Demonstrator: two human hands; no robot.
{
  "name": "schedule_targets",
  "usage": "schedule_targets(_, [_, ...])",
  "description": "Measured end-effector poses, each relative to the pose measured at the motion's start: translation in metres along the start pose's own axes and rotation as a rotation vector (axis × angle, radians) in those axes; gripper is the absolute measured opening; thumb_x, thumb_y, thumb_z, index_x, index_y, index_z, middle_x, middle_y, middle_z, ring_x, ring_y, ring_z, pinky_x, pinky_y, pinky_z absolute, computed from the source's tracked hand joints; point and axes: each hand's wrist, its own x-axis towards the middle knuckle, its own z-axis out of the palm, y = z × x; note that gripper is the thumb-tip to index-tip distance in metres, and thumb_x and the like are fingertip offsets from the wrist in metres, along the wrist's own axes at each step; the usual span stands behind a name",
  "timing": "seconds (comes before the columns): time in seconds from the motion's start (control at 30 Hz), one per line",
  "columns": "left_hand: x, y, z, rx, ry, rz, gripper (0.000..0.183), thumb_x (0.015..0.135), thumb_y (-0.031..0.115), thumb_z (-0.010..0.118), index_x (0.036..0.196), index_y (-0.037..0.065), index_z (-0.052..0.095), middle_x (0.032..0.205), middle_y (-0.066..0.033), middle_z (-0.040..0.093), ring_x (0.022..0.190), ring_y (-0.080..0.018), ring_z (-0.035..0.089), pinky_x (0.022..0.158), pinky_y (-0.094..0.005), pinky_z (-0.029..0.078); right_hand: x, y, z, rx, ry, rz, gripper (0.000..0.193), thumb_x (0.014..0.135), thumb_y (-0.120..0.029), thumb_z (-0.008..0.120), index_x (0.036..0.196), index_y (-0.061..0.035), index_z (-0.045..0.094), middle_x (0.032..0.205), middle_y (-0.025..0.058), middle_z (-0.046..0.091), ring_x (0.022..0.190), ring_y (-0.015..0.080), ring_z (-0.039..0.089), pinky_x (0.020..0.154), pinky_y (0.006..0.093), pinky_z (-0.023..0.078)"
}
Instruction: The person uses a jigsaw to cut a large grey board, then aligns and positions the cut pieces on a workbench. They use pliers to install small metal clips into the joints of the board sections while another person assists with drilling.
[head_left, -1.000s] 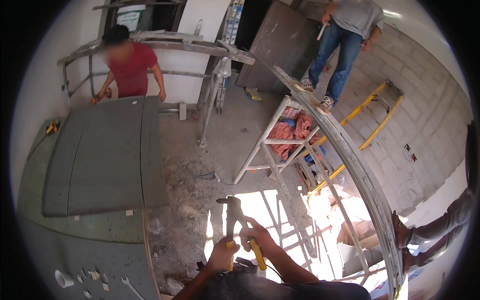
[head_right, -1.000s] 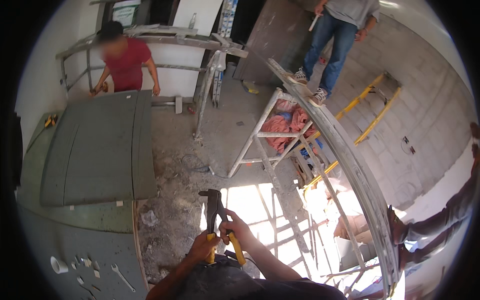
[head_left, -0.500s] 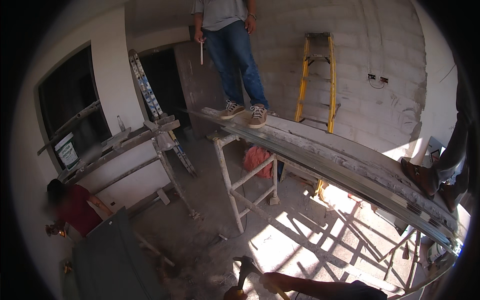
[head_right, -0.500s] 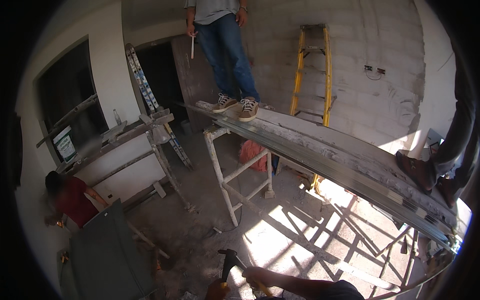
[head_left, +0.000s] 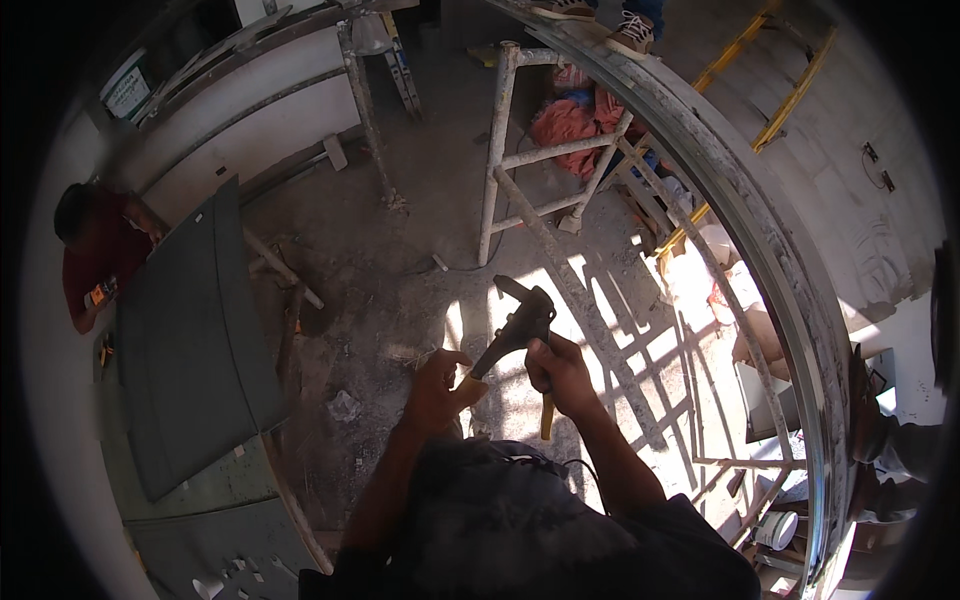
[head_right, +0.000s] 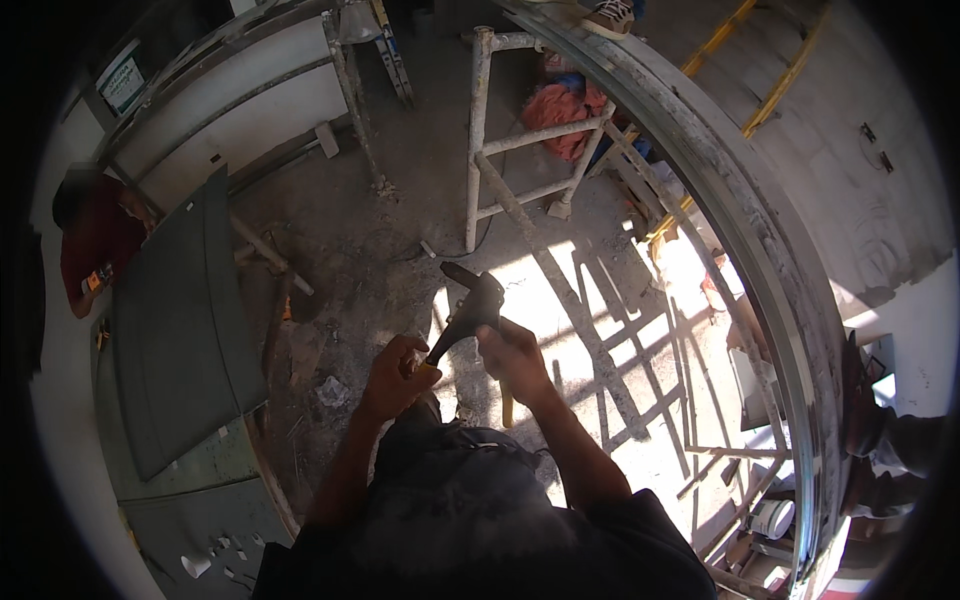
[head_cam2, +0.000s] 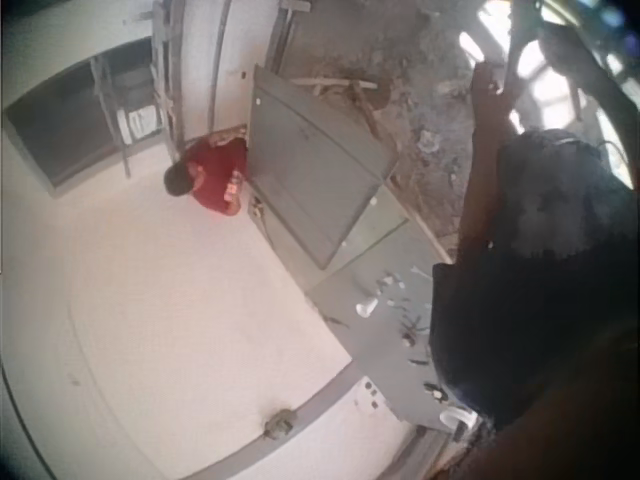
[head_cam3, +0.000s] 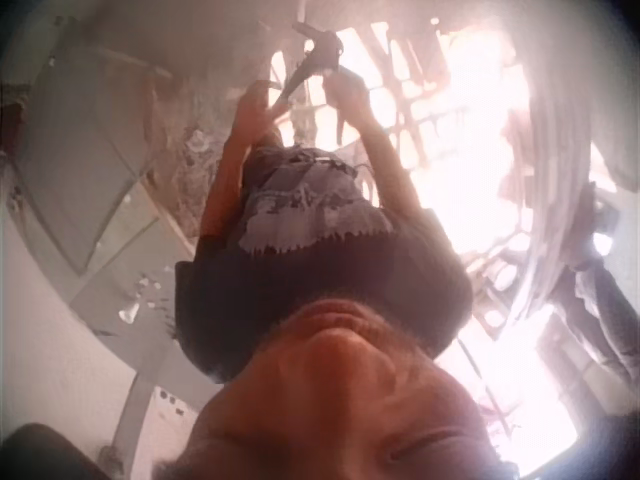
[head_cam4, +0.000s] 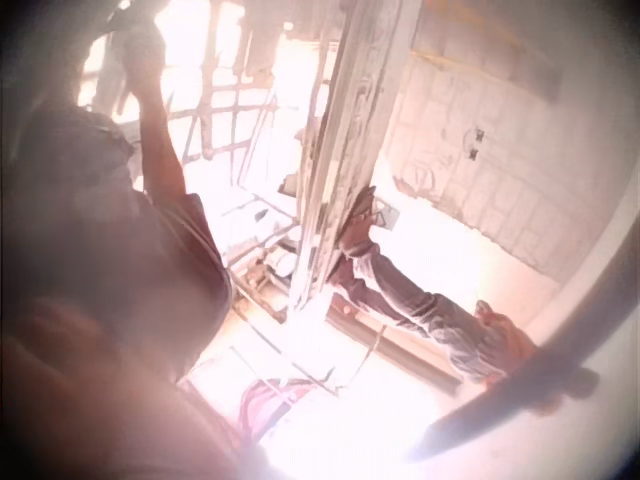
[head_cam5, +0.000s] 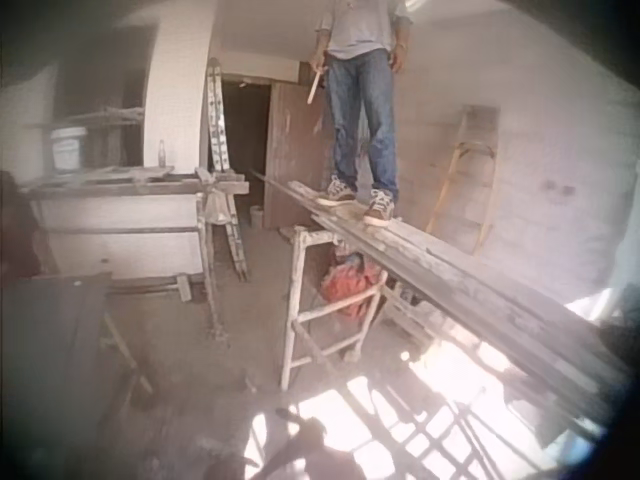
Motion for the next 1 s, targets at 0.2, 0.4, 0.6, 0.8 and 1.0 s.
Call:
schedule_targets(0.2, [0.075,-0.007,-0.067,-0.810,0.029,-0.023,0.036,0.105,0.021,0.046,0.135,0.004,0.056,0.100,-0.0061,0.064,0.079,-0.0108,0.058,0.068,-0.0265,0.047,0.047,0.015,0.013,-0.007,-0.117,-0.007,0.036,0.099,-0.035,0.065,0.108,-0.0009,0.063,0.067,-0.0056,0.046,0.052,0.0029,0.038,0.046,0.0219,0.028])
schedule_targets(0.4, [0.154,-0.002,-0.124,-0.852,0.130,0.109,0.050,0.099,0.009,0.059,0.146,0.007,0.041,0.119,-0.0172,0.068,0.097,-0.0169,0.067,0.085,-0.0310,0.052,0.136,0.022,0.064,0.157,-0.261,-0.034,0.058,0.095,-0.049,0.066,0.114,0.0048,0.059,0.062,-0.0029,0.045,0.048,0.0056,0.039,0.043,0.0245,0.027])
schedule_targets(0.6, [0.208,-0.006,-0.231,-0.231,0.284,0.254,0.015,0.091,0.006,0.070,0.105,0.003,0.075,0.107,-0.0078,0.073,0.092,-0.0152,0.069,0.078,-0.0293,0.054,0.255,-0.007,0.123,0.082,-0.378,-0.026,0.062,0.094,-0.051,0.066,0.118,0.0054,0.059,0.062,-0.0028,0.047,0.047,0.0051,0.037,0.043,0.0238,0.025])
schedule_targets(0.8, [0.275,-0.027,-0.313,-0.042,0.284,0.250,0.020,0.087,0.009,0.075,0.107,0.007,0.076,0.097,-0.0093,0.075,0.086,-0.0179,0.073,0.072,-0.0300,0.057,0.362,-0.018,0.172,0.062,-0.450,0.079,0.062,0.091,-0.050,0.070,0.114,0.0063,0.060,0.063,-0.0025,0.049,0.047,0.0042,0.036,0.043,0.0236,0.024])
schedule_targets(1.0, [0.359,-0.069,-0.371,0.063,0.336,0.183,0.021,0.088,0.009,0.076,0.109,0.006,0.076,0.096,-0.0099,0.076,0.082,-0.0175,0.074,0.069,-0.0284,0.058,0.502,-0.013,0.199,0.051,-0.552,0.154,0.066,0.085,-0.056,0.074,0.107,0.0044,0.061,0.061,-0.0016,0.050,0.045,0.0059,0.039,0.042,0.0252,0.026])
